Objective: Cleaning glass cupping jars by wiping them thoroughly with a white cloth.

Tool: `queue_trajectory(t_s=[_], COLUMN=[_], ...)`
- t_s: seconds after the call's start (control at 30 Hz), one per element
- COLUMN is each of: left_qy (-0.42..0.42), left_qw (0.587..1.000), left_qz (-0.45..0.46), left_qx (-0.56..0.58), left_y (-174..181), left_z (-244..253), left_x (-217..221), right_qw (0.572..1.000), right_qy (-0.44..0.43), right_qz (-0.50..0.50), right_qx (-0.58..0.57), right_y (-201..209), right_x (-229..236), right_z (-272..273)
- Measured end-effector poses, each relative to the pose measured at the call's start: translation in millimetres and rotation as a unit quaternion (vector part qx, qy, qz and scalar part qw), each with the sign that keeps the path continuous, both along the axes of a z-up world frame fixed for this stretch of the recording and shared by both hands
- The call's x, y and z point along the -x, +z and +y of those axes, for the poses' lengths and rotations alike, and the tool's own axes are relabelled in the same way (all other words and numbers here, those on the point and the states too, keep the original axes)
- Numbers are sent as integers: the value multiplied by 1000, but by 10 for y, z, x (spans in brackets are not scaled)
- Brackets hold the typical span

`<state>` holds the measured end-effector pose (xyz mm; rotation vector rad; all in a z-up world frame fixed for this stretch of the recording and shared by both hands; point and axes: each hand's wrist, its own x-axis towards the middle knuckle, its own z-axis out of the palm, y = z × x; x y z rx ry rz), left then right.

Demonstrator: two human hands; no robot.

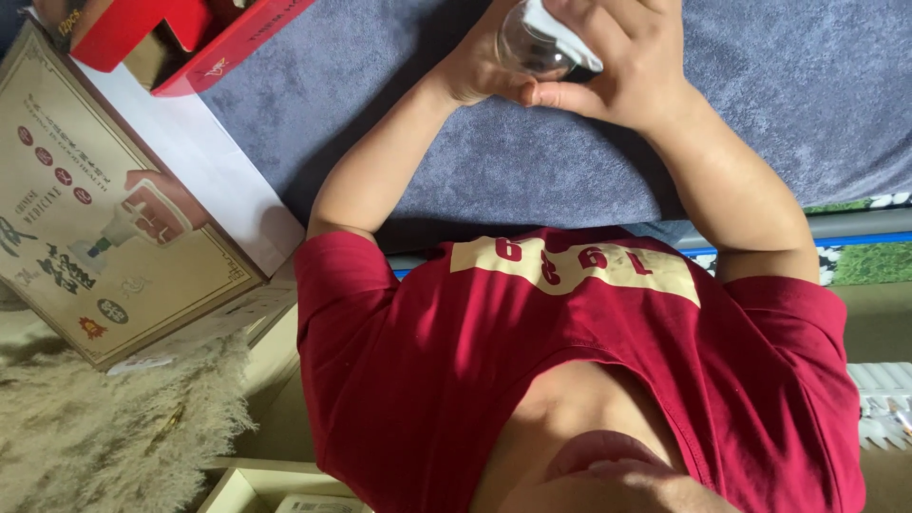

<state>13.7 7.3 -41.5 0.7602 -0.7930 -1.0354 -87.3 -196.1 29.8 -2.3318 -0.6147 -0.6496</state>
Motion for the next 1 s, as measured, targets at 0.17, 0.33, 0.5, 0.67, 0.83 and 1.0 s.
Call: queue_trajectory(t_s=[0.17,0.33,0.5,0.67,0.83,1.0], left_qy=[-1,-7,0,15,19,14], left_qw=[1000,1000,999,999,998,999], left_qz=[-2,1,13,16,33,14], left_qx=[8,-23,-34,-39,-44,-38], left_y=[106,297,185,78,103,224], left_z=[-8,-55,-50,-47,-61,-68], left_x=[0,-13,2,6,4,-16], right_qw=[998,996,1000,993,1000,997], right_qy=[-2,73,-14,-78,19,-61], right_qz=[-60,14,12,-63,-21,8], right_qx=[12,-46,6,68,-2,41], right_y=[21,83,93,25,72,124], right_x=[45,6,26,76,26,33], right_z=[93,137,111,165,214,165])
